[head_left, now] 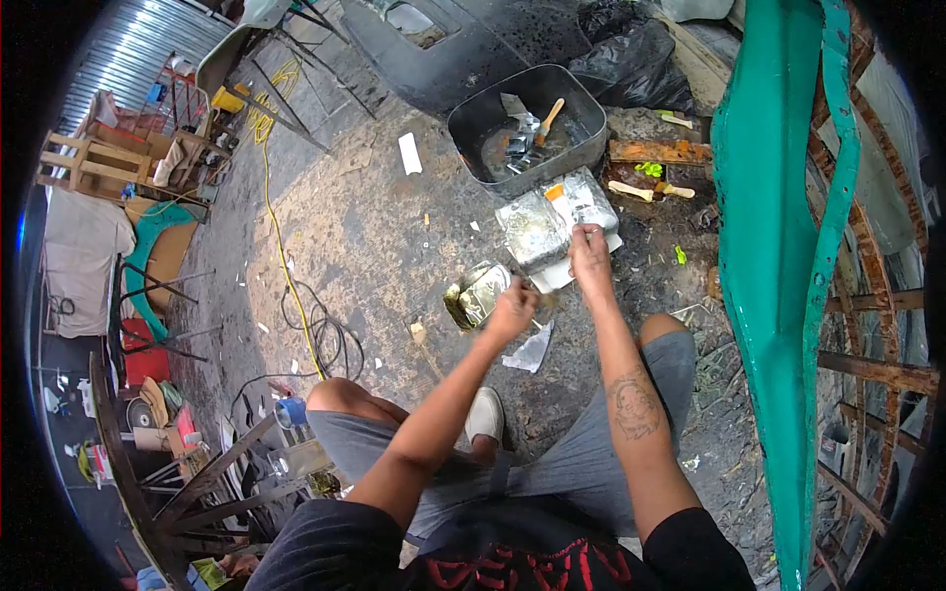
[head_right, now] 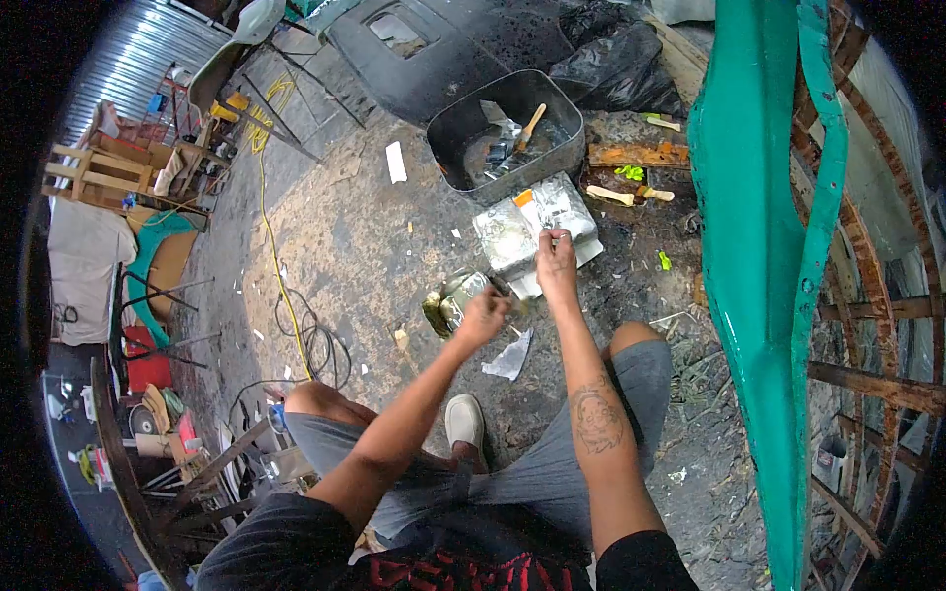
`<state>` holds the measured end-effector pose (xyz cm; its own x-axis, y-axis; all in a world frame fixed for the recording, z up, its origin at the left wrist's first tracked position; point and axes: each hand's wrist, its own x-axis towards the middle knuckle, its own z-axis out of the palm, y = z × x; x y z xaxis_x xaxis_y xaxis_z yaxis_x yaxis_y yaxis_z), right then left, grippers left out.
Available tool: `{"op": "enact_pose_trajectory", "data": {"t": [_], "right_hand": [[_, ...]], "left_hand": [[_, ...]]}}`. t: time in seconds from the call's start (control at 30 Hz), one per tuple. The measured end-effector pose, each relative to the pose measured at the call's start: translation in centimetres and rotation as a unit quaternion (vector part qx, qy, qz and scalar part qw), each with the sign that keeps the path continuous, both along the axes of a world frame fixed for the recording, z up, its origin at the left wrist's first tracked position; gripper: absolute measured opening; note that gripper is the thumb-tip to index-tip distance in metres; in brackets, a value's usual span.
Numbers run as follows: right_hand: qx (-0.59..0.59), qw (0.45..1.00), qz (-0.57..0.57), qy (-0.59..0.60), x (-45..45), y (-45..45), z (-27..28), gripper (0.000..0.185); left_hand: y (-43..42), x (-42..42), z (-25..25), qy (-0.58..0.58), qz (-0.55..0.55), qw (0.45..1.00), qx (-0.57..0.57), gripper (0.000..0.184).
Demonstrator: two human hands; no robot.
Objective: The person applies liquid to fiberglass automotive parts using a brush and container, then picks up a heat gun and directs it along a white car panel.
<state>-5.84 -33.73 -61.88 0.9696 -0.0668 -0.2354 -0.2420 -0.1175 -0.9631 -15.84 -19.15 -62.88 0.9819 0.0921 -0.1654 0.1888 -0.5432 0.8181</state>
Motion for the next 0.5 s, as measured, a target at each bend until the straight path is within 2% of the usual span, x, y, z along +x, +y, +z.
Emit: {"op": "enact_pose_trajectory", "data": {"t": [0.03,0.07,0.13,0.17,0.23,0.27,0.37,0.47,0.5], "right_hand": [[0.100,0.994,-0.009,0.051,-0.6,-0.1,1.9,0.028],[0.197,0.975,-0.019,0.101,-0.9,-0.3,3.2,0.024],[0.239,0.963,-0.017,0.124,-1.0,-0.8,3.8,0.021],[0.260,0.956,-0.013,0.138,-1.1,-1.2,4.0,0.021],[0.304,0.940,-0.010,0.155,-1.5,-1.9,3.8,0.021],[0.302,0.940,-0.008,0.156,-1.5,-2.2,3.8,0.021],[0.304,0.941,-0.030,0.144,-1.5,-2.8,4.0,0.016],[0.314,0.938,0.003,0.149,-1.4,-3.9,3.2,0.018],[0.314,0.938,0.008,0.148,-1.5,-4.0,3.4,0.018]], "left_hand": [[-0.7,-0.5,-2.9,0.078,0.040,0.995,-0.041,0.015],[-0.7,-0.8,-8.0,0.056,0.059,0.995,-0.051,0.017],[-2.7,-1.1,-8.4,0.175,0.204,0.931,-0.246,0.012],[-3.2,-1.3,-8.5,0.177,0.202,0.931,-0.249,0.012],[-3.9,-1.9,-8.7,0.181,0.304,0.828,-0.435,0.011],[-4.2,-2.0,-8.7,0.181,0.306,0.826,-0.437,0.011],[-4.5,-2.3,-9.6,0.165,0.368,0.767,-0.499,0.016],[-4.6,-2.8,-9.5,0.220,0.311,0.778,-0.499,0.018],[-4.7,-3.0,-9.2,0.272,0.287,0.821,-0.412,0.023]]}}
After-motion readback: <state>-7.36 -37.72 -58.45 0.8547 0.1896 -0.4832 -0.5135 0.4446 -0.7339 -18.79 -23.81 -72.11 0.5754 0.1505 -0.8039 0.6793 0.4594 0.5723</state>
